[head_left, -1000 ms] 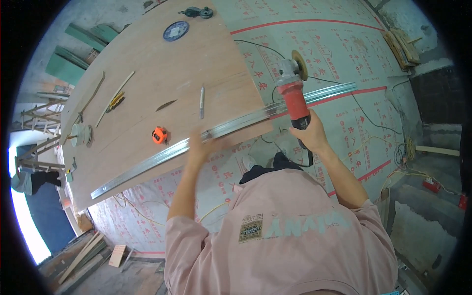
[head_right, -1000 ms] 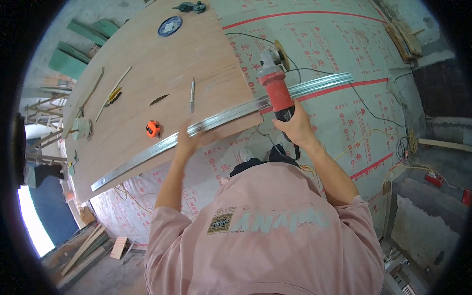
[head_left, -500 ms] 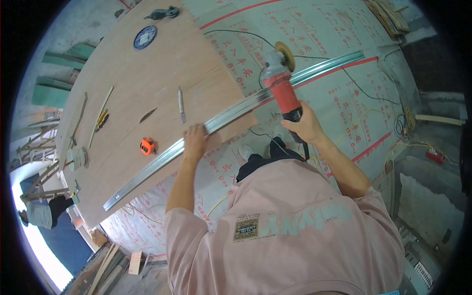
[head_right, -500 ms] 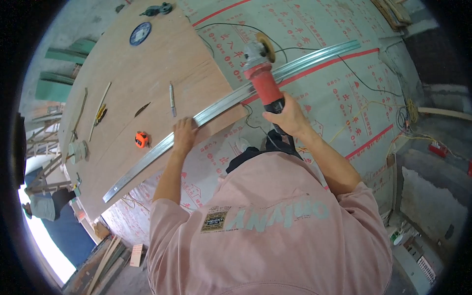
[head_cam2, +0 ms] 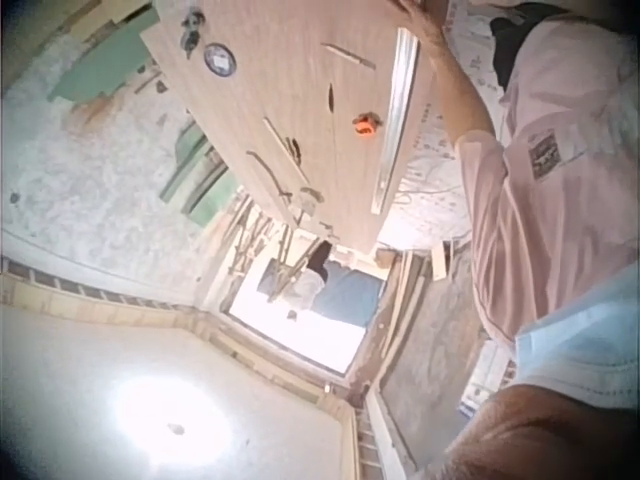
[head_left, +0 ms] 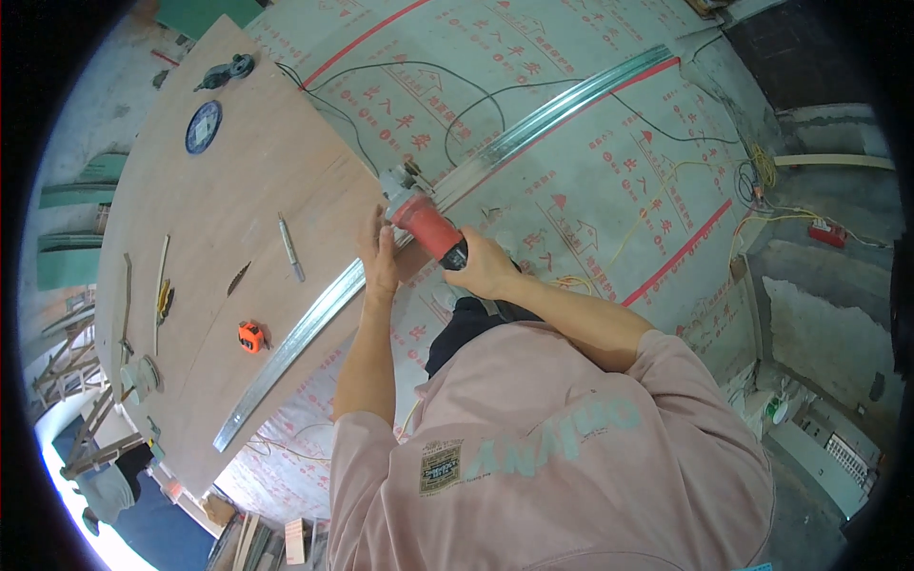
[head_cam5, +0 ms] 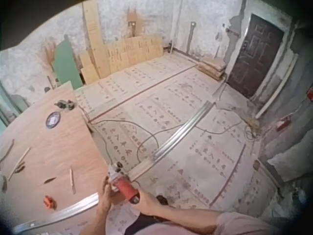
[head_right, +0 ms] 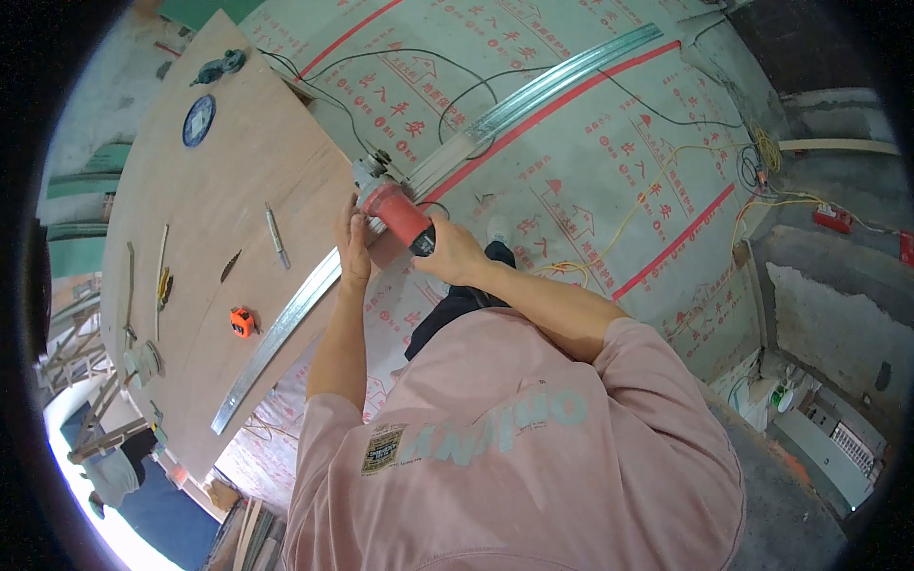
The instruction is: Cutting metal profiles with an angle grinder and measuring them using a tape measure on a workbench.
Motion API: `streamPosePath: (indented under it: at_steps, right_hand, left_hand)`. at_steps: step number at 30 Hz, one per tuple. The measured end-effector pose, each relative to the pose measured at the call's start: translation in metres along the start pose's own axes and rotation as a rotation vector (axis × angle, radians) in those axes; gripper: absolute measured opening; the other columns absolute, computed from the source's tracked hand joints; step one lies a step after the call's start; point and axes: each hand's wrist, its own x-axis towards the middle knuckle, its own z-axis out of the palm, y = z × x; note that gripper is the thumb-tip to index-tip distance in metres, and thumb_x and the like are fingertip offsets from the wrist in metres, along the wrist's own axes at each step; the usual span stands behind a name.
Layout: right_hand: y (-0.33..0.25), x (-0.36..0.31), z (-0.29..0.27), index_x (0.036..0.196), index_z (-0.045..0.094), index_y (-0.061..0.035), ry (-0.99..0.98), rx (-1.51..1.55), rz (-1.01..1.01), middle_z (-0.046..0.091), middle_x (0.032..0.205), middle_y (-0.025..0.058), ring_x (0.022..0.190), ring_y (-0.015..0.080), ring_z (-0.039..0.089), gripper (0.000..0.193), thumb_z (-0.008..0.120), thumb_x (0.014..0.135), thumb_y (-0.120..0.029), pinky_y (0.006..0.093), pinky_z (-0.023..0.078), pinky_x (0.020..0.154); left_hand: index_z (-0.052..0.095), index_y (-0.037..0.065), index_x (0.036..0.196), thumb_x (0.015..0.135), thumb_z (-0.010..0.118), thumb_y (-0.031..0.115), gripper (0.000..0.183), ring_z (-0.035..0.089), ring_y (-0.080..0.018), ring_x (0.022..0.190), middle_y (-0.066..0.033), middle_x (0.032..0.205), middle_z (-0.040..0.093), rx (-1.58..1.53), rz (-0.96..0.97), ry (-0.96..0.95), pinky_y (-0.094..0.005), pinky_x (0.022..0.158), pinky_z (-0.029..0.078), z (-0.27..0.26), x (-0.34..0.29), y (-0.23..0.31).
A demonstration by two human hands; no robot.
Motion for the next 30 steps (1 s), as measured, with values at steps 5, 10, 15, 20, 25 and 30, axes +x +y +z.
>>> streamPosePath:
  at_steps: [5,10,15,20,25,30]
  right_hand:
    - [0.011,0.004,0.008,0.115,0.049,0.0033,-0.016,-0.078,0.048,0.068,0.090,0.0277,0.089,0.0473,0.068,0.062,0.080,0.071,-0.029,0.0532,0.052,0.079]
    - [0.018,0.004,0.009,0.111,0.053,0.0028,-0.003,-0.044,0.075,0.067,0.090,0.0259,0.087,0.0447,0.069,0.060,0.080,0.070,-0.030,0.0500,0.051,0.076]
    - [0.011,0.004,0.012,0.113,0.054,0.0026,-0.015,-0.054,0.089,0.068,0.092,0.0261,0.088,0.0447,0.069,0.061,0.080,0.070,-0.032,0.0497,0.052,0.077]
    - [0.013,0.004,0.011,0.113,0.054,0.0018,-0.039,-0.043,0.112,0.068,0.091,0.0260,0.088,0.0447,0.068,0.060,0.080,0.071,-0.032,0.0490,0.051,0.078]
    - [0.014,0.004,0.009,0.114,0.052,0.0036,-0.020,-0.054,0.071,0.068,0.089,0.0271,0.086,0.0464,0.068,0.059,0.077,0.072,-0.029,0.0516,0.052,0.076]
    - [0.014,0.003,0.011,0.114,0.052,0.0030,-0.028,-0.052,0.089,0.068,0.090,0.0272,0.087,0.0462,0.068,0.059,0.078,0.072,-0.029,0.0513,0.052,0.077]
  left_hand:
    - [0.059,0.004,0.132,0.100,0.056,0.047,0.054,0.053,-0.0275,0.118,-0.0154,0.121,0.062,-0.181,-0.296,-0.272,-0.0444,0.116,0.014,0.003,0.011,-0.001]
    - [0.064,0.003,0.111,0.100,0.056,0.049,0.048,0.055,-0.0260,0.098,-0.0116,0.094,0.063,-0.172,-0.176,-0.161,-0.0431,0.108,0.023,0.003,0.011,0.034]
    - [0.066,0.003,0.096,0.101,0.055,0.052,0.050,0.057,-0.0240,0.089,-0.0097,0.085,0.063,-0.096,-0.100,-0.051,-0.0421,0.105,0.027,0.000,0.008,0.022]
    - [0.054,0.008,0.143,0.100,0.051,0.058,0.066,0.053,-0.0260,0.114,-0.0138,0.111,0.063,-0.076,-0.157,-0.206,-0.0459,0.114,0.015,-0.002,0.009,0.021]
    - [0.054,0.009,0.143,0.100,0.051,0.058,0.066,0.054,-0.0250,0.113,-0.0124,0.112,0.062,-0.102,-0.141,-0.182,-0.0458,0.114,0.015,0.000,0.009,0.031]
    - [0.055,0.009,0.143,0.100,0.052,0.058,0.066,0.054,-0.0237,0.112,-0.0118,0.110,0.062,-0.097,-0.123,-0.152,-0.0458,0.112,0.016,-0.001,0.009,0.027]
